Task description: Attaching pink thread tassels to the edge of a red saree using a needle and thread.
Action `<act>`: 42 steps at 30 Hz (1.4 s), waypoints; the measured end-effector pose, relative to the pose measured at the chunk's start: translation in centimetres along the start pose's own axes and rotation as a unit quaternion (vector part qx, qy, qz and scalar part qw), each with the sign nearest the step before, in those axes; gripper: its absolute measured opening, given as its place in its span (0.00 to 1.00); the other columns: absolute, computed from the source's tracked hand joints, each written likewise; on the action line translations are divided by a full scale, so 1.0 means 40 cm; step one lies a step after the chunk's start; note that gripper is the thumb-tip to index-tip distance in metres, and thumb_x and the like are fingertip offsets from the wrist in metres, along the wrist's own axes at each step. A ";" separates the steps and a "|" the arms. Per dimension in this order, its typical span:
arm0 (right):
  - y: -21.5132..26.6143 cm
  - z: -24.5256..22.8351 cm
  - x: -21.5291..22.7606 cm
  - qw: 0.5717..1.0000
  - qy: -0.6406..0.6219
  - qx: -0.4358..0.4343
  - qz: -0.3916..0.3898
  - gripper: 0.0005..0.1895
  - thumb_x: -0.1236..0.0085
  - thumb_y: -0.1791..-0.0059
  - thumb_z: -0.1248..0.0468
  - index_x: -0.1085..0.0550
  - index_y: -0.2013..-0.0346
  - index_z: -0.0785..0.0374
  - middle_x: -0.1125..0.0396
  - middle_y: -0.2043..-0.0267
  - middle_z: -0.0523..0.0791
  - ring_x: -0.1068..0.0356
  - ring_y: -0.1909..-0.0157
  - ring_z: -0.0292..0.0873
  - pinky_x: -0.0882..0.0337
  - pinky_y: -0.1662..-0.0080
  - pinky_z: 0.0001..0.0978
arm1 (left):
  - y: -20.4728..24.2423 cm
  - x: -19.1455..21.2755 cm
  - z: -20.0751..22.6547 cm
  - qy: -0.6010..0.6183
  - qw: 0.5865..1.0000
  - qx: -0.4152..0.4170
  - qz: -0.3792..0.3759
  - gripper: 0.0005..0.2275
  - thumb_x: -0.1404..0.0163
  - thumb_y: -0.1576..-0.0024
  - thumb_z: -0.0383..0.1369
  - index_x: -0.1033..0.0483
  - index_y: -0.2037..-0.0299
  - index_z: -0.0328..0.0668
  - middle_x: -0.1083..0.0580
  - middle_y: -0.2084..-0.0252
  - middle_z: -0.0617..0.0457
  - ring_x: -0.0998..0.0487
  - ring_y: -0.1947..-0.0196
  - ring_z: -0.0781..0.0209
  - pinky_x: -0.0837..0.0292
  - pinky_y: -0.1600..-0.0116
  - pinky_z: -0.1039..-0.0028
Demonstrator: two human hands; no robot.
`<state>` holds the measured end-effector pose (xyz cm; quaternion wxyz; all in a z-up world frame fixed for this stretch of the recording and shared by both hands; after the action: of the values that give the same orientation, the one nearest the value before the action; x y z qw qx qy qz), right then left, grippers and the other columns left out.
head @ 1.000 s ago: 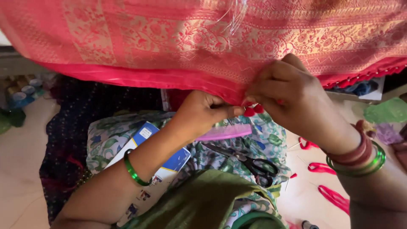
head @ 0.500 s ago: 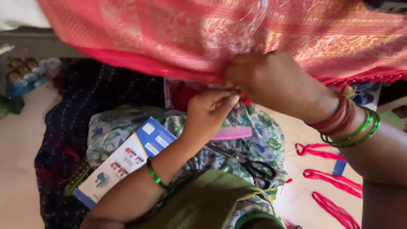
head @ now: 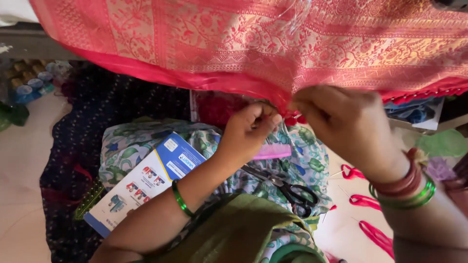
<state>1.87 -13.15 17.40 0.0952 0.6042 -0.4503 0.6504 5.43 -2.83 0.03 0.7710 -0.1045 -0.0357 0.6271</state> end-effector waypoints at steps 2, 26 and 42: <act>0.029 0.024 -0.044 0.996 -0.047 -0.063 -0.032 0.10 0.35 0.50 0.69 0.24 0.54 0.61 0.26 0.64 0.46 0.24 0.69 0.44 0.27 0.68 0.34 | 0.010 -0.015 -0.035 0.101 0.994 0.014 -0.032 0.04 0.47 0.37 0.28 0.24 0.58 0.34 0.24 0.64 0.56 0.25 0.61 0.71 0.28 0.53 0.77; -0.107 -0.050 -0.084 0.978 0.075 0.151 -0.126 0.11 0.41 0.59 0.69 0.22 0.62 0.59 0.33 0.61 0.44 0.27 0.68 0.45 0.29 0.71 0.37 | 0.025 0.049 0.197 -0.208 0.950 -0.224 0.067 0.04 0.40 0.45 0.26 0.21 0.64 0.39 0.24 0.66 0.51 0.24 0.63 0.52 0.31 0.53 0.66; 0.075 0.058 -0.070 0.986 -0.149 -0.062 -0.038 0.08 0.40 0.49 0.69 0.25 0.55 0.63 0.25 0.63 0.46 0.23 0.64 0.45 0.26 0.65 0.35 | 0.004 -0.015 -0.102 0.226 0.970 0.074 -0.051 0.05 0.41 0.40 0.28 0.20 0.57 0.37 0.22 0.60 0.58 0.24 0.57 0.70 0.30 0.50 0.76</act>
<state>2.21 -15.31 13.23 0.0892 0.7042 -0.4753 0.5198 5.92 -3.85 -3.94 0.7956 -0.1839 0.1807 0.5482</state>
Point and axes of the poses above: each hand's wrist, its own y-axis away from the middle knuckle, its own x-axis out of the back of the hand, z = x × y, the point moved 8 cm from there along -y, towards the middle knuckle
